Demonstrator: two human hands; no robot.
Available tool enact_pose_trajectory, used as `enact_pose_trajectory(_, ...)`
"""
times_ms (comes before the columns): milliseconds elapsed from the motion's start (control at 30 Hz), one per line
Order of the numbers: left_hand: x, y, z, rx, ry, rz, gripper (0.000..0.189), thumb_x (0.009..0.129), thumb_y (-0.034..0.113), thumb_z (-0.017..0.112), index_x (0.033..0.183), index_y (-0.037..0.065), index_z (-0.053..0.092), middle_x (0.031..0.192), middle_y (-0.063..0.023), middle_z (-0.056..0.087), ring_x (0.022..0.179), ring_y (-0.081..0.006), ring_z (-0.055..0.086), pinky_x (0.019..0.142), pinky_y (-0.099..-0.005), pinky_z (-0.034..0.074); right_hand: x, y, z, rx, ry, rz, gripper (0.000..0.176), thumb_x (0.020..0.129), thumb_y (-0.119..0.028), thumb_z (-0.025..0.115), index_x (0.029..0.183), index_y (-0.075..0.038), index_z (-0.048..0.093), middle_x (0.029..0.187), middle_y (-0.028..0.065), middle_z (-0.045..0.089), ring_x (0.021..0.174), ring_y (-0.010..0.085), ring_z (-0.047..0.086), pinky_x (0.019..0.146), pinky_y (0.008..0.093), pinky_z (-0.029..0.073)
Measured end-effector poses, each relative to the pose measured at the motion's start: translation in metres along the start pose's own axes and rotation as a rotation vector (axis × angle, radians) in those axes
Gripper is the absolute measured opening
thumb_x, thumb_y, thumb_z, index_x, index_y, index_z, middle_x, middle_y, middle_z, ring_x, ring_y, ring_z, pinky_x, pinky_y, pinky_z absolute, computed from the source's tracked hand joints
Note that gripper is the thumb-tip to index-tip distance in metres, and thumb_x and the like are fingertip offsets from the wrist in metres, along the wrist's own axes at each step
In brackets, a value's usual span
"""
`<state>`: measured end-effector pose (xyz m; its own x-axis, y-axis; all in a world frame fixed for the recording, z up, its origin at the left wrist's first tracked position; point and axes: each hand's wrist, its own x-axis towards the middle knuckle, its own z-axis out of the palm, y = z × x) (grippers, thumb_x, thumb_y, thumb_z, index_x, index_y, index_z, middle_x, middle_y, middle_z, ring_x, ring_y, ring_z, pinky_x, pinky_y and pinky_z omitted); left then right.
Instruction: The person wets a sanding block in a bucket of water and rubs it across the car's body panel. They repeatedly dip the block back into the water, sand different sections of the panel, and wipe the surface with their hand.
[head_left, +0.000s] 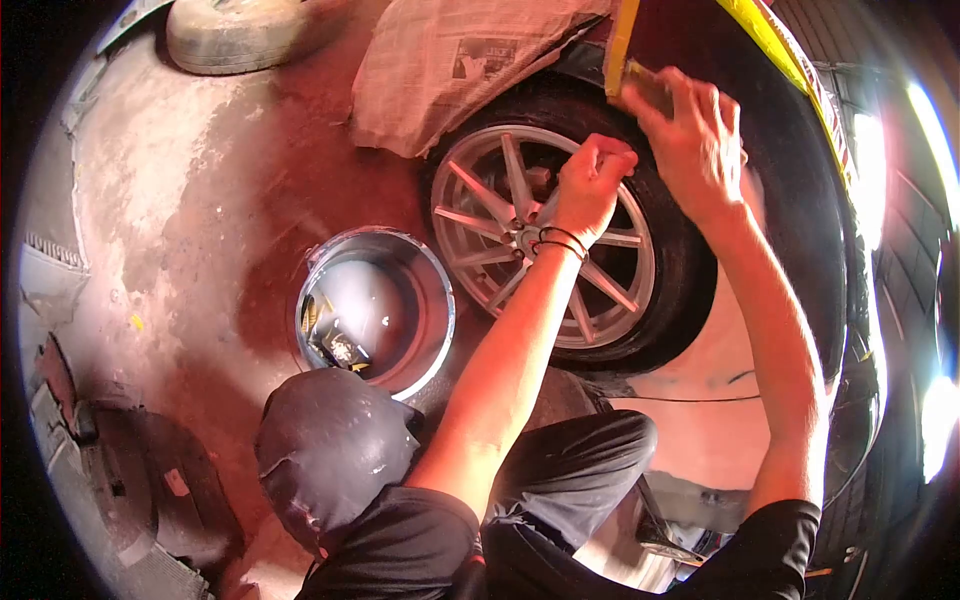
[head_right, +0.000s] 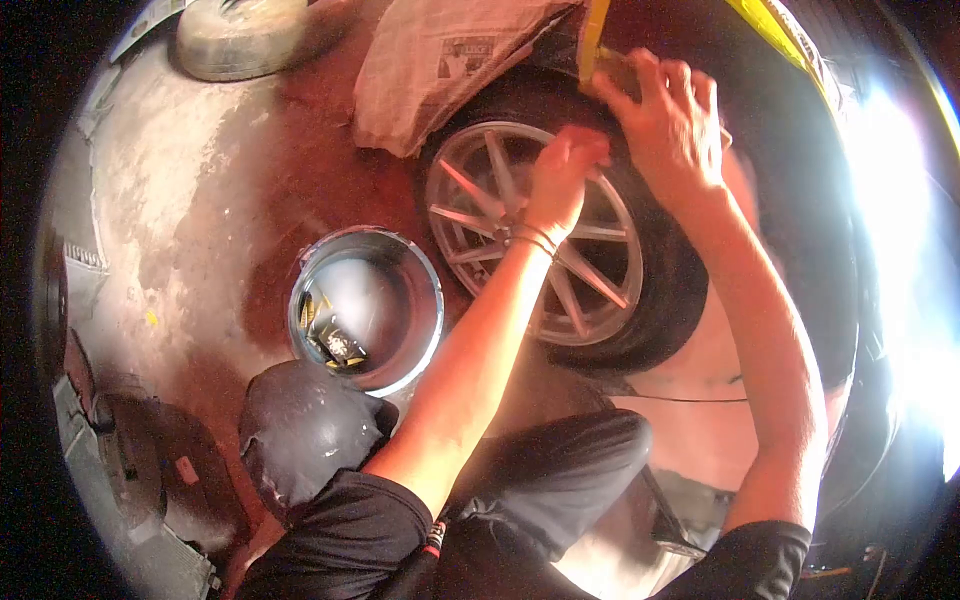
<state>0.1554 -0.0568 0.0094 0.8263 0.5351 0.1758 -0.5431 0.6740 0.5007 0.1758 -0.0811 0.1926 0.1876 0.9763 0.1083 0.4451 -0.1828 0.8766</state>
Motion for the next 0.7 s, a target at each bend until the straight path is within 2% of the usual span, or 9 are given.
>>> enact_pose_trajectory(33, 0.001, 0.002, 0.0, -0.066, -0.019, -0.025, 0.023, 0.103, 0.026, 0.069, 0.113, 0.005, 0.073, 0.096, -0.0028, 0.075, 0.088, -0.0127, 0.066, 0.082, -0.0304, 0.052, -0.006, -0.002, -0.002, 0.067, 0.004, -0.047, 0.044, 0.09, -0.023, 0.069, 0.132, -0.033, 0.078, 0.142, 0.0062, 0.062, 0.126, 0.0287, 0.06, 0.107, 0.0489, 0.048)
enact_pose_trajectory(167, -0.001, 0.009, 0.0, 0.002, -0.013, 0.001, 0.02, 0.104, 0.023, 0.068, 0.112, 0.005, 0.073, 0.097, -0.0029, 0.074, 0.089, -0.0125, 0.067, 0.082, -0.0296, 0.052, 0.025, 0.019, -0.002, 0.043, 0.008, 0.018, 0.044, 0.089, -0.022, 0.07, 0.132, -0.032, 0.077, 0.142, 0.0061, 0.062, 0.127, 0.0287, 0.059, 0.105, 0.0479, 0.05)
enact_pose_trajectory(233, -0.001, 0.007, 0.0, -0.005, 0.002, -0.011, 0.02, 0.104, 0.023, 0.068, 0.112, 0.005, 0.073, 0.097, -0.0032, 0.074, 0.089, -0.0126, 0.067, 0.081, -0.0297, 0.052, 0.016, 0.012, -0.002, 0.029, -0.005, 0.006, 0.044, 0.089, -0.022, 0.07, 0.131, -0.032, 0.078, 0.143, 0.0059, 0.061, 0.128, 0.029, 0.059, 0.105, 0.0475, 0.05)
enact_pose_trajectory(333, -0.001, 0.009, 0.002, -0.046, 0.016, -0.021, 0.023, 0.102, 0.021, 0.07, 0.108, -0.001, 0.072, 0.095, -0.008, 0.077, 0.089, -0.0153, 0.072, 0.084, -0.032, 0.056, -0.005, 0.001, -0.005, 0.101, 0.001, -0.085, 0.045, 0.088, -0.02, 0.071, 0.131, -0.032, 0.078, 0.144, 0.0057, 0.06, 0.127, 0.0302, 0.059, 0.103, 0.0468, 0.05)
enact_pose_trajectory(467, 0.0, 0.006, 0.0, 0.015, 0.03, 0.005, 0.024, 0.101, 0.021, 0.071, 0.107, -0.003, 0.072, 0.093, -0.0103, 0.078, 0.089, -0.0164, 0.074, 0.084, -0.0322, 0.057, 0.031, 0.019, 0.0, -0.003, 0.005, 0.015, 0.043, 0.089, -0.021, 0.071, 0.13, -0.031, 0.078, 0.144, 0.0038, 0.061, 0.126, 0.0279, 0.06, 0.104, 0.0469, 0.05)
enact_pose_trajectory(600, 0.0, 0.01, 0.0, -0.01, 0.025, -0.015, 0.026, 0.101, 0.023, 0.071, 0.105, -0.003, 0.073, 0.093, -0.0105, 0.079, 0.089, -0.0173, 0.074, 0.084, -0.0331, 0.057, 0.0, 0.001, 0.0, 0.083, 0.028, -0.058, 0.043, 0.091, -0.019, 0.07, 0.131, -0.031, 0.079, 0.143, 0.0045, 0.062, 0.126, 0.0293, 0.06, 0.104, 0.0492, 0.05)
enact_pose_trajectory(700, 0.003, 0.005, 0.0, 0.002, 0.026, 0.027, 0.028, 0.1, 0.026, 0.072, 0.104, -0.002, 0.073, 0.092, -0.0105, 0.079, 0.088, -0.017, 0.074, 0.083, -0.0334, 0.057, 0.012, 0.008, -0.006, 0.062, -0.004, 0.006, 0.042, 0.092, -0.019, 0.069, 0.131, -0.032, 0.078, 0.144, 0.0054, 0.062, 0.127, 0.031, 0.06, 0.107, 0.0485, 0.05)
